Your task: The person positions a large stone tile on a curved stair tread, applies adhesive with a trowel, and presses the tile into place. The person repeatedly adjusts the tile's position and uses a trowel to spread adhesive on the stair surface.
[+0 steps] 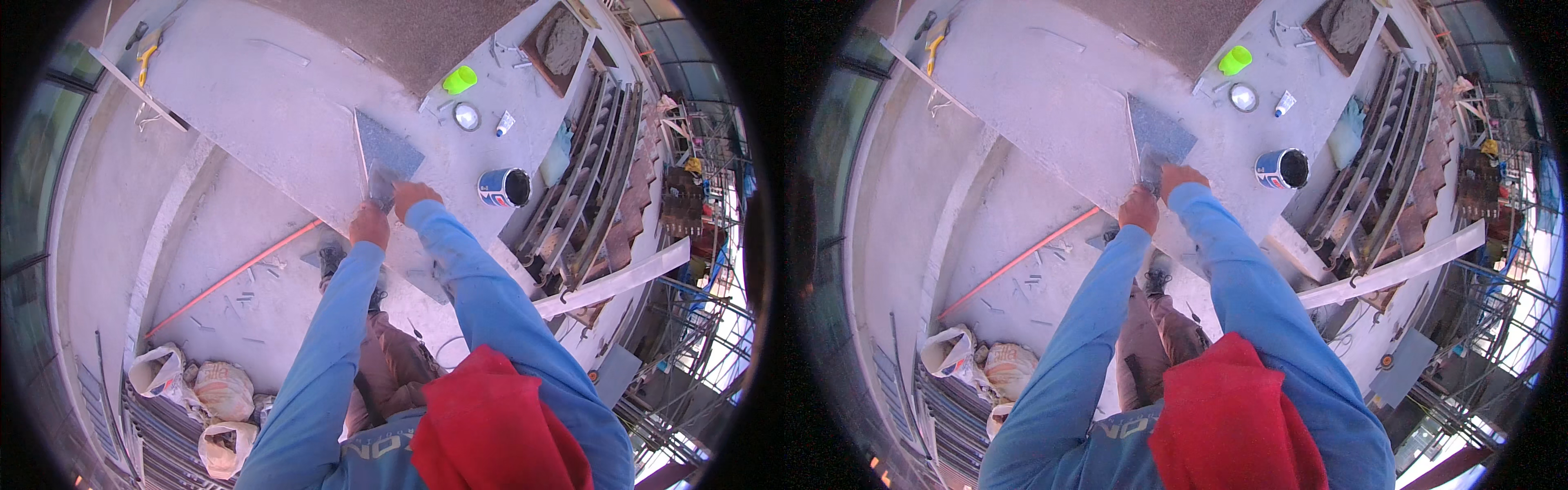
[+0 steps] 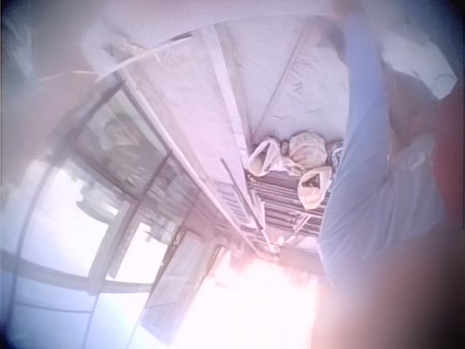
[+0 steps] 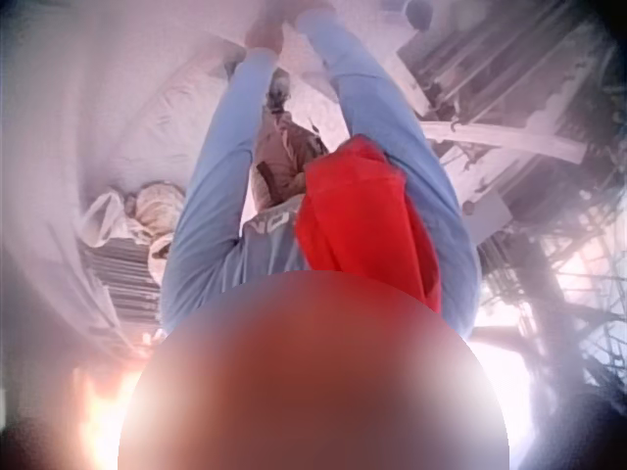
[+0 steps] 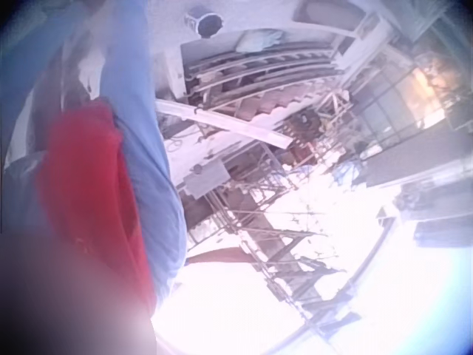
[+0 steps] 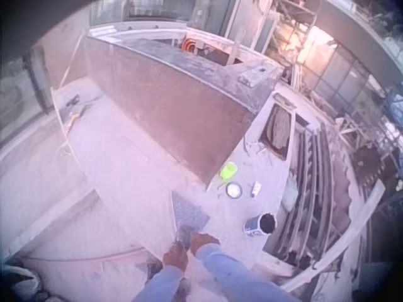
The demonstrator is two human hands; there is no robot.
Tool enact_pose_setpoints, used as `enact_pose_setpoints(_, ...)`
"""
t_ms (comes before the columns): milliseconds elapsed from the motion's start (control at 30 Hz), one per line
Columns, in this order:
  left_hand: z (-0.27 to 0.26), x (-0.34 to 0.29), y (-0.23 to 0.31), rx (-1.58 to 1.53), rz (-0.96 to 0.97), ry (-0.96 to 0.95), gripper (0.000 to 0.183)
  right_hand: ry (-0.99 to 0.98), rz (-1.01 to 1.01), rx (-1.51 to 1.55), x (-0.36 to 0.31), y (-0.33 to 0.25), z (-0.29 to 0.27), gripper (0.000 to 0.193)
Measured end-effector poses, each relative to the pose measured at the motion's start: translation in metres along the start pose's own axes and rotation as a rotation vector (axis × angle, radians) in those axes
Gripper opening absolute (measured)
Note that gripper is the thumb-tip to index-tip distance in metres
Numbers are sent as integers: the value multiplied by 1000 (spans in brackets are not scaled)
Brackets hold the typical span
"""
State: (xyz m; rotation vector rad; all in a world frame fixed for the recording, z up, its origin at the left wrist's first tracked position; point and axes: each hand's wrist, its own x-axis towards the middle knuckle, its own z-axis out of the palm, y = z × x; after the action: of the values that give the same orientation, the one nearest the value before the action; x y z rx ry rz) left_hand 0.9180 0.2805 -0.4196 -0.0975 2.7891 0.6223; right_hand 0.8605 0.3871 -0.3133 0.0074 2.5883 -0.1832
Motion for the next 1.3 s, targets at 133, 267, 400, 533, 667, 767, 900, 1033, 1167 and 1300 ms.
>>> enact_pose_setpoints(133, 4, 4, 8, 24, -121, -83, 40, -152, 14, -91, -2, -10, -6, 43)
enact_pose_setpoints(267, 7, 5, 10, 39, -126, -96, 41, -130, -32, -113, 3, -8, 7, 39)
enact_pose_setpoints(400, 7, 6, 8, -25, -152, -99, 46, -161, -19, -126, 14, -3, 11, 36)
enact_pose_setpoints(533, 8, 3, 7, -61, -69, -75, 44, -247, -100, -202, 19, -13, -3, 38)
enact_pose_setpoints(667, 11, 2, 8, -20, -141, -102, 43, -74, -56, -113, 7, -27, -7, 35)
enact_pose_setpoints(767, 13, 1, 8, -38, -149, -59, 43, -132, -41, -73, 10, -35, -9, 35)
enact_pose_setpoints(900, 14, -1, 9, -6, -113, -6, 38, -195, -48, -144, 15, -29, -9, 38)
enact_pose_setpoints(1033, 13, 2, 11, 80, -122, -30, 38, -54, -10, 19, 19, -17, -9, 34)
enact_pose_setpoints(1167, 13, 3, 10, -35, -133, -46, 41, -72, 26, -84, 10, -1, 4, 33)
enact_pose_setpoints(1300, 12, 2, 11, 50, -77, -13, 43, -97, 118, 8, 11, 4, 5, 34)
